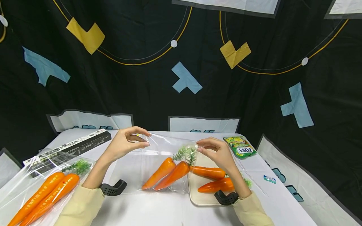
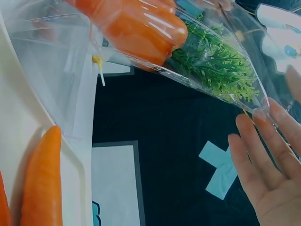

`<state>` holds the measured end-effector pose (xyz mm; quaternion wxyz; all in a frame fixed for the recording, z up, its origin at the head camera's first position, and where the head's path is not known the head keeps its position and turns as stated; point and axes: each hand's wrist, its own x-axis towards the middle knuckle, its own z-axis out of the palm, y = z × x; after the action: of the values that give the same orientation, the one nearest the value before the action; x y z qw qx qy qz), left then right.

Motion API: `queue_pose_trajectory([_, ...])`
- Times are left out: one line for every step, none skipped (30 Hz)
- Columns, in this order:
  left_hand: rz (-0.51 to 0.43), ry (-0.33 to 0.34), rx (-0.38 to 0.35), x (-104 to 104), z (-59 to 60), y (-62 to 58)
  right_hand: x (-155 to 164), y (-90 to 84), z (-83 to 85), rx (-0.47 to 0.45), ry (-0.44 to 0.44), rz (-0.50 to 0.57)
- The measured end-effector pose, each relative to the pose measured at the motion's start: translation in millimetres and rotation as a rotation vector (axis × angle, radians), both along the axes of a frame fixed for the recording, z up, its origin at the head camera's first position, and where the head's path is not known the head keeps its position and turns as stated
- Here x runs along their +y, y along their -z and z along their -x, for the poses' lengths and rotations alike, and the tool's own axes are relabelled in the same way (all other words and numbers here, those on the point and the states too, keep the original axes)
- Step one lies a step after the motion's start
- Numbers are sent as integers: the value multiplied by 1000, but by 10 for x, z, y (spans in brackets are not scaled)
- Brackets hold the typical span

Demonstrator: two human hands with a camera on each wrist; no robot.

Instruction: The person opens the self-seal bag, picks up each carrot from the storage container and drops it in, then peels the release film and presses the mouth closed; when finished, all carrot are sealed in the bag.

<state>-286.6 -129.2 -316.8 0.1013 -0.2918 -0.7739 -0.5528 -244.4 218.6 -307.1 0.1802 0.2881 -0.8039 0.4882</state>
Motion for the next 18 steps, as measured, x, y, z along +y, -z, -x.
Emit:
queue_pose_trajectory([8, -8, -4, -5, 5, 4, -2, 6, 6, -4, -6, 0])
queue_pose_trajectory([15, -13, -3, -10, 9, 9, -3, 13, 13, -6, -16, 3])
queue_pose_trajectory([18, -14, -3, -14, 15, 14, -2, 25, 25, -6, -28, 8])
queue_pose_trajectory([18, -14, -1, -16, 20, 18, -1, 39, 38, -5, -39, 14])
queue_pose_trajectory([20, -16, 4, -19, 26, 25, 1, 53, 51, -1, -48, 19])
queue_pose_trajectory([19, -15, 6, -20, 32, 32, 2, 69, 64, 1, -53, 26])
queue_pose_trajectory([17, -14, 11, -18, 38, 37, 2, 83, 76, 3, -55, 32])
queue_pose_trajectory([16, -14, 15, -17, 42, 43, 3, 99, 90, 8, -57, 37])
queue_pose_trajectory([13, -14, 21, -14, 45, 48, 3, 113, 101, 10, -57, 43])
queue_pose_trajectory([11, -15, 27, -12, 49, 54, 1, 122, 109, 12, -57, 49])
queue_pose_trajectory([9, -17, 35, -9, 52, 61, 0, 129, 113, 13, -57, 55])
queue_pose_trajectory([11, -22, 44, -4, 52, 65, -4, 133, 116, 13, -58, 61])
queue_pose_trajectory([17, -33, 48, 11, 27, 44, -9, 136, 118, 15, -55, 66])
queue_pose_trajectory([24, -43, 53, 27, -6, 15, -13, 139, 121, 16, -59, 73])
queue_pose_trajectory([29, -53, 60, 46, -42, -18, -19, 141, 123, 15, -64, 84])
queue_pose_trajectory([35, -63, 69, 65, -75, -48, -24, 144, 126, 14, -70, 95])
queue_pose_trajectory([41, -73, 77, 82, -107, -78, -30, 147, 128, 13, -73, 104])
queue_pose_trajectory([44, -79, 83, 96, -134, -103, -35, 152, 130, 12, -74, 111])
